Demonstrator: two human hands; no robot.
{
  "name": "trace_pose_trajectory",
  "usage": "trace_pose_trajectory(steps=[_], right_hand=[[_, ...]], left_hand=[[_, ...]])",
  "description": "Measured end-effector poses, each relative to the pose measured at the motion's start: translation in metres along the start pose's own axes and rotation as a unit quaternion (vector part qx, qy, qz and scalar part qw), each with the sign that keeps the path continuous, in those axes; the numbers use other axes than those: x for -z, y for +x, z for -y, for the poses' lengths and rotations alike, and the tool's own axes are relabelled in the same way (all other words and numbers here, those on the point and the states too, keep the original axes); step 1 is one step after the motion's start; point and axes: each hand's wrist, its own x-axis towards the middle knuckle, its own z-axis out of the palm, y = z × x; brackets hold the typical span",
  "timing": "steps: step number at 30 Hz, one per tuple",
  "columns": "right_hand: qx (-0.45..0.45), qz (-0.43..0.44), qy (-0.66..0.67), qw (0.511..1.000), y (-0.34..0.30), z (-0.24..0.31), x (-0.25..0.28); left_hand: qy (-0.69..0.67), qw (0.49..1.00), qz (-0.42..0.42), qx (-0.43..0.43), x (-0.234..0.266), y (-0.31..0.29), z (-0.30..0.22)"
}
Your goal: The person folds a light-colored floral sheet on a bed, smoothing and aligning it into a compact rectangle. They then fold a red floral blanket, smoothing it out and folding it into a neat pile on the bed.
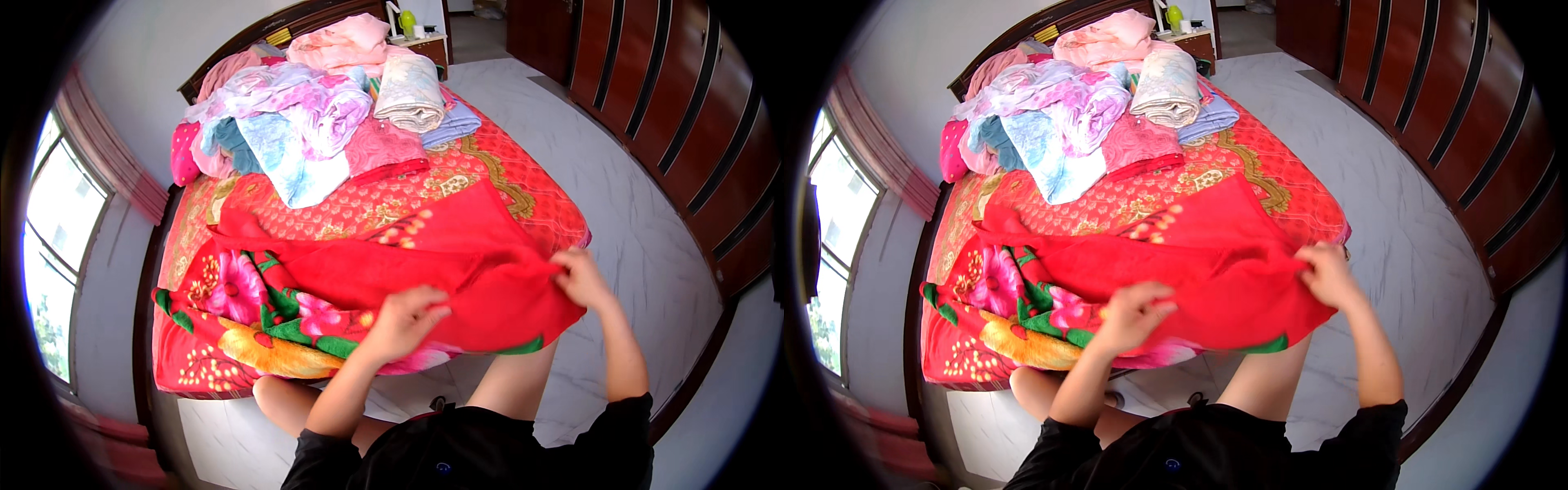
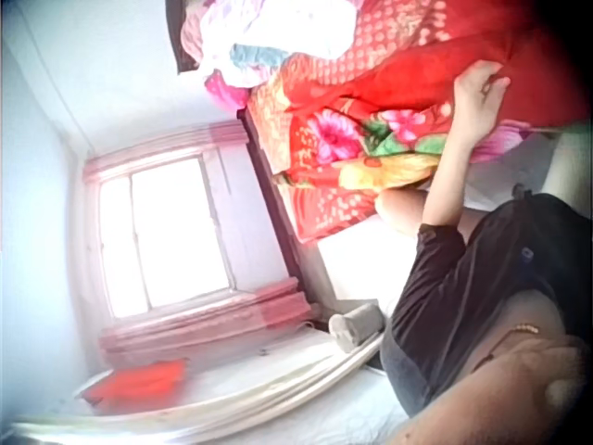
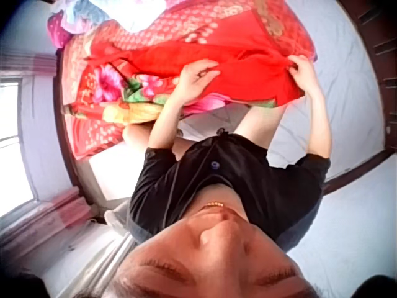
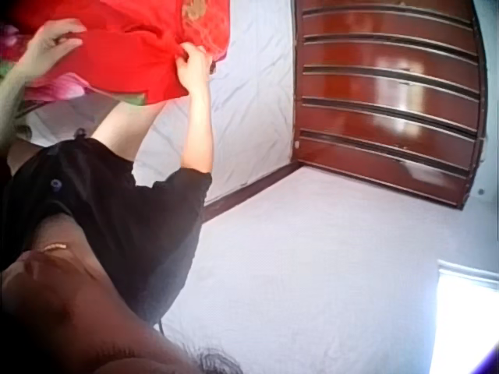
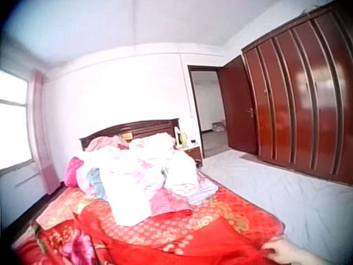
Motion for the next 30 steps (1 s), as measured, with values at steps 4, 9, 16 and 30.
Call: trace_pose_trajectory(steps=[4, 9, 16, 30], right_hand=[[-0.073, -0.164, 0.113, 0.977, 0.076, -0.023, 0.033], [-0.135, -0.24, -0.156, 0.948, 0.115, -0.015, -0.043], [-0.019, -0.015, -0.003, 1.0, 0.043, 0.187, -0.23], [-0.042, -0.169, -0.111, 0.978, 0.064, 0.223, -0.292]], left_hand=[[-0.022, 0.983, -0.174, 0.05, 0.036, 0.045, -0.003], [0.341, 0.93, -0.139, -0.026, 0.053, 0.023, 0.071], [0.346, 0.907, -0.198, 0.138, 0.11, -0.082, 0.186], [0.362, 0.746, -0.348, 0.437, 0.293, -0.058, 0.321]])
